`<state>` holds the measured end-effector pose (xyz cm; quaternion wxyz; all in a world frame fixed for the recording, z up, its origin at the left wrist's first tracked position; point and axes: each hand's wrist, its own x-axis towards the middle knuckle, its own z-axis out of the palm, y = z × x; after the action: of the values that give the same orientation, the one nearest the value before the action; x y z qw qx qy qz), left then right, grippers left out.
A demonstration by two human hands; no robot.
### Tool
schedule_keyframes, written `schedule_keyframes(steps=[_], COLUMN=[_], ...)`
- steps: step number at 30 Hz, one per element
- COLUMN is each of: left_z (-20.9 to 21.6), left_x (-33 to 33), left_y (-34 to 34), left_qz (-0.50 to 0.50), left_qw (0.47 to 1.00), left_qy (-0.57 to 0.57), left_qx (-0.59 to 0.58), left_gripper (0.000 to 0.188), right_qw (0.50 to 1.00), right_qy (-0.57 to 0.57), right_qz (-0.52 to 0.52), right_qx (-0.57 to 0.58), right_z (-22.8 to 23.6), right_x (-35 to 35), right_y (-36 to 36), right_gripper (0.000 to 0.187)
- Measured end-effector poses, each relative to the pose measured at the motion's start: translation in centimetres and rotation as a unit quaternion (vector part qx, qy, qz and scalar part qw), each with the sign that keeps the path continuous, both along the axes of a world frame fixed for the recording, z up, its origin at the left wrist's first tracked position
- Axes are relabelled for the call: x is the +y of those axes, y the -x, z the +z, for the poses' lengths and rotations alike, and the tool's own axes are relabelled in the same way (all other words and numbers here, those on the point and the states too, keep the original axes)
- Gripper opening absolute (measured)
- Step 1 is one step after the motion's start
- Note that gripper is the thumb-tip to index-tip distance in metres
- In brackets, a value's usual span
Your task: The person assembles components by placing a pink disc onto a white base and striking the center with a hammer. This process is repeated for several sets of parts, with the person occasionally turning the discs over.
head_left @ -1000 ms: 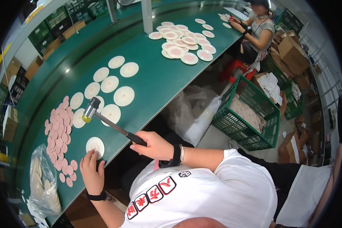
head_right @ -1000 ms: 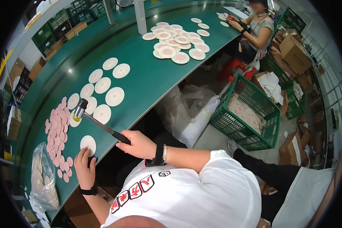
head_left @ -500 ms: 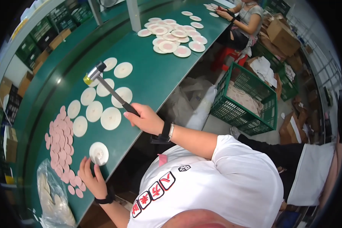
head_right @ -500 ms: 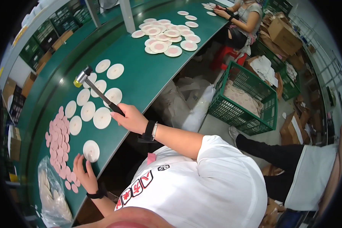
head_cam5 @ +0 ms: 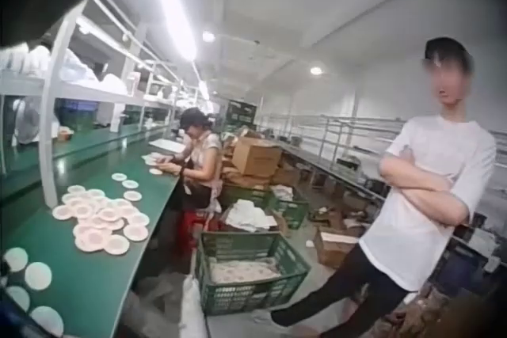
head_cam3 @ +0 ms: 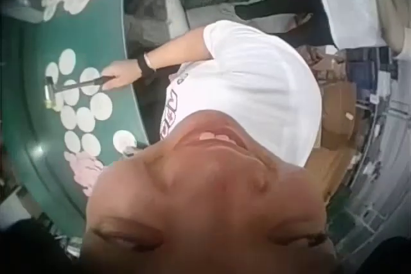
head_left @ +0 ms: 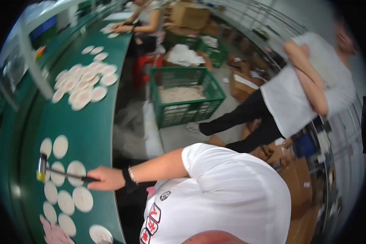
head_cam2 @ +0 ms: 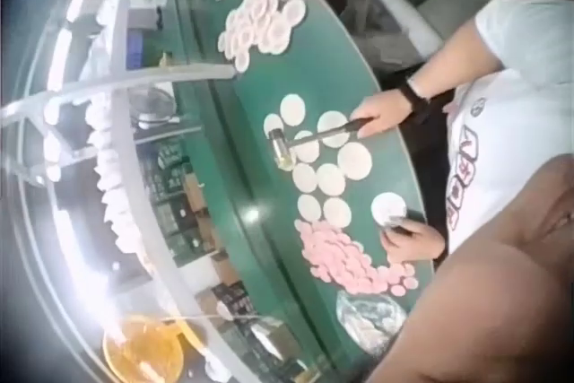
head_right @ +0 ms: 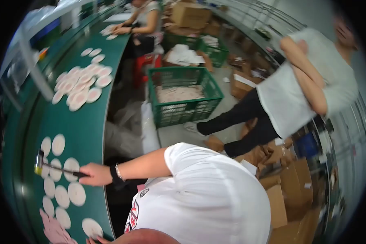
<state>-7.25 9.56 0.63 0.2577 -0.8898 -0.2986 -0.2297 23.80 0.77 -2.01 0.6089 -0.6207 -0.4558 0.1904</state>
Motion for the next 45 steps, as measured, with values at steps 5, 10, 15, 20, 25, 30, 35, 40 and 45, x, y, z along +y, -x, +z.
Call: schedule_keyframes(steps=[5,10,15,20,25,30,35,40,45], left_z=[0.3,1.3,1.0,0.5,-1.4,-0.9,-0.6,-0.4,-0.9], left_x=[-1.3,-1.3,-1.2,-0.8,-0.6,-1.2,-1.0,-1.0,-0.9], left_y=[-1.8,-1.1,-2.9,-0.2,0.8,1.4,0.6,0.1,0.3], left_qz=[-0.021,-0.019,-0.019,-0.037,-0.118,-0.104,-0.11,-0.072,-0.068], left_qw=[0.949,0.956,0.95,0.97,0.968,0.955,0.952,0.954,0.953], left_qy=[0.219,0.205,0.216,0.211,0.189,0.257,0.25,0.238,0.243], left_qx=[-0.227,-0.211,-0.226,-0.117,-0.118,-0.108,-0.14,-0.167,-0.166], left_gripper=[0.035,0.042,0.036,0.037,0.032,0.032,0.039,0.039,0.037], right_qw=[0.999,0.999,0.999,0.999,0.998,0.998,0.993,0.982,0.98], right_qy=[0.013,0.039,0.025,0.044,0.05,0.051,0.093,0.075,0.084], right_qz=[-0.023,-0.011,-0.033,-0.014,0.001,0.011,0.049,0.086,0.126], right_qx=[0.024,0.005,-0.023,0.025,0.037,0.018,0.062,0.148,0.126], right_z=[-0.1,0.2,0.7,1.7,1.9,0.3,-0.2,0.1,1.9], right_x=[0.1,0.3,0.1,-0.4,0.0,0.7,0.5,-0.1,-1.8], right_y=[0.4,1.0,0.6,0.4,1.0,1.1,0.4,-0.3,0.5], right_gripper=[0.029,0.026,0.027,0.027,0.026,0.025,0.024,0.022,0.018])
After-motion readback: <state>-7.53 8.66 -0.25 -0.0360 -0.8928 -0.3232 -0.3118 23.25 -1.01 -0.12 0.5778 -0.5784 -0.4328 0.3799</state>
